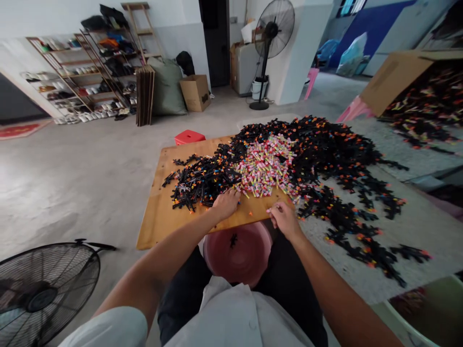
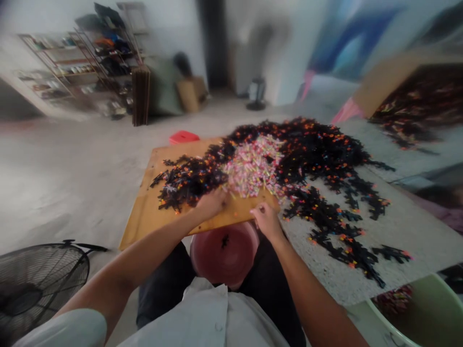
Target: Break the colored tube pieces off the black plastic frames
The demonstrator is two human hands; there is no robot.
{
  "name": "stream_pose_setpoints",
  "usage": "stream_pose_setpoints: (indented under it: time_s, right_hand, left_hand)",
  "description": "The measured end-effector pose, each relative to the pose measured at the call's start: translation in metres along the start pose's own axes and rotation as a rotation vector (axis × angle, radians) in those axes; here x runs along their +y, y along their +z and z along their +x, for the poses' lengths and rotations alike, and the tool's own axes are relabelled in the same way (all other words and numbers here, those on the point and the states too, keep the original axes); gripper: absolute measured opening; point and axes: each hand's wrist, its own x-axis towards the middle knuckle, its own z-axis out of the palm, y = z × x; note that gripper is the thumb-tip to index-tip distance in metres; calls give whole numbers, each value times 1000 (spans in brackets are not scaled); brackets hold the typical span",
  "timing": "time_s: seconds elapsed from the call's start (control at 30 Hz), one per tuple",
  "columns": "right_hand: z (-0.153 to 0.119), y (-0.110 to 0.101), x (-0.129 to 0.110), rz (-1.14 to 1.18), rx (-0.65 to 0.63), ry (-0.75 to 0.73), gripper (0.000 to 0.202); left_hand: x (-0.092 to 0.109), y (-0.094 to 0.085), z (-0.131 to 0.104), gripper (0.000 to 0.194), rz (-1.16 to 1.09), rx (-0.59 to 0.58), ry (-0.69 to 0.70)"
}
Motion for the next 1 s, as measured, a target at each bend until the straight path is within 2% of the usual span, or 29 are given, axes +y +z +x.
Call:
stream_pose_setpoints:
  time_s: [0.07,0.2,0.27,0.33,0.43,0.53,0.63,0.7,0.77,0.87,1.0]
  right_hand:
    - [-20,13,-1,296,-87,63,19]
    - [-42,31,-10,536,-135,128,25]
    - [-46,36,-13,570,-129,145,26]
    - [-47,38,-14,577,-120,154,27]
    - [-46,38,-9,567,-115,149,29]
    - [-44,39,-5,558,-121,125,32]
    - [-41,42,-4,543,-118,102,36]
    - [-38,45,-7,535,-115,100,38]
    - [-35,48,-13,536,-111,100,40]
    - [-33,53,-29,567,-93,97,41]
    - [-37,56,-58,677,-79,40,39]
  left_hand:
    - [-3,-1,0,41,15,-25,65]
    - [-9,-7,-1,36,38,-21,162]
    - [-11,-10,-2,39,1,1,137]
    - [-14,-13,-1,40,-91,36,41]
    - [-23,-21,4,45,-332,155,-113]
    - [-33,-32,11,48,-621,289,-182]
    - [-39,-44,14,30,-839,397,-205]
    - [-41,-50,13,17,-903,445,-235]
    - [-42,-53,11,15,-933,477,-271]
    - [-36,-53,9,21,-1095,550,-316]
    - [-9,-46,3,28,-1615,655,-402]
